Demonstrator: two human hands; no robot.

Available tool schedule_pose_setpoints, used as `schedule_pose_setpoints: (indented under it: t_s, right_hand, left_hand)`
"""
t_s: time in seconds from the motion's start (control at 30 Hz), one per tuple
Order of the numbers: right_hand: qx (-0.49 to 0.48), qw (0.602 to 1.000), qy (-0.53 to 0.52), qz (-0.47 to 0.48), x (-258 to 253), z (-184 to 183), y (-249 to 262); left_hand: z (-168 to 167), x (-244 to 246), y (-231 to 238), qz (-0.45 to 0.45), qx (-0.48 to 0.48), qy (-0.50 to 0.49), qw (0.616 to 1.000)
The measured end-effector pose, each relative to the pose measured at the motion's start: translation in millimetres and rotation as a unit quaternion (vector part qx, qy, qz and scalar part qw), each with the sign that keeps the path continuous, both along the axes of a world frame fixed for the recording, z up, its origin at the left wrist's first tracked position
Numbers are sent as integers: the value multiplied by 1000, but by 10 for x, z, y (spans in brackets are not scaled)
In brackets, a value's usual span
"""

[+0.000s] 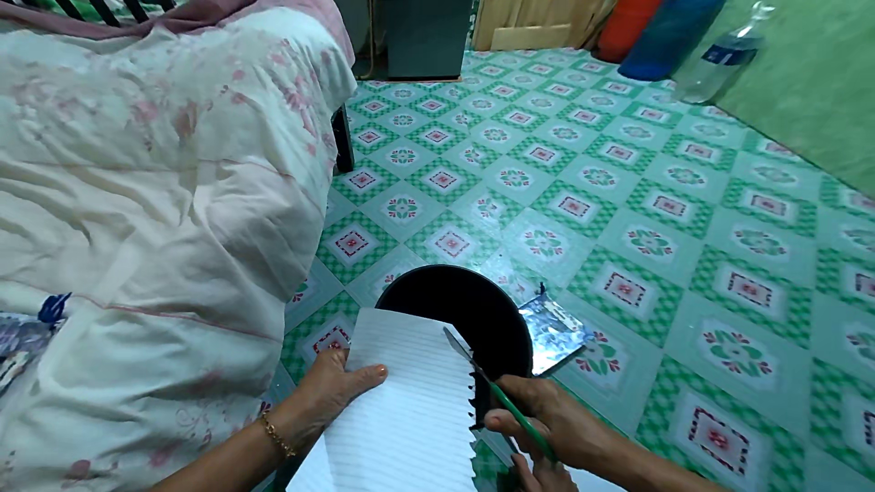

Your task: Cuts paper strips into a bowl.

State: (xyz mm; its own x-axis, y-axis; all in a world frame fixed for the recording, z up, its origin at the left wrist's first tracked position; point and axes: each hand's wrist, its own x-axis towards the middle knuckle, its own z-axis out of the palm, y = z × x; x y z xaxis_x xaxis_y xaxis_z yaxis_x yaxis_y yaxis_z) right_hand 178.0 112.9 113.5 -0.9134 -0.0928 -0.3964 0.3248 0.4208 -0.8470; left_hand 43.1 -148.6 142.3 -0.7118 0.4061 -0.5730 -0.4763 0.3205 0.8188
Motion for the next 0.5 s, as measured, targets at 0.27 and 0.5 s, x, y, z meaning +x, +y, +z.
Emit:
schedule_pose_setpoints:
  t_s: [0.27, 0.5]
  right_hand:
    - [-24, 1000, -3, -11, -1, -38, -13]
    - [-84, 995, -20, -53, -4, -16, -8]
  left_hand:
    - [-3, 28, 4, -15, -3, -13, 1000]
    - [-1, 12, -2, -14, -11, -18, 1000]
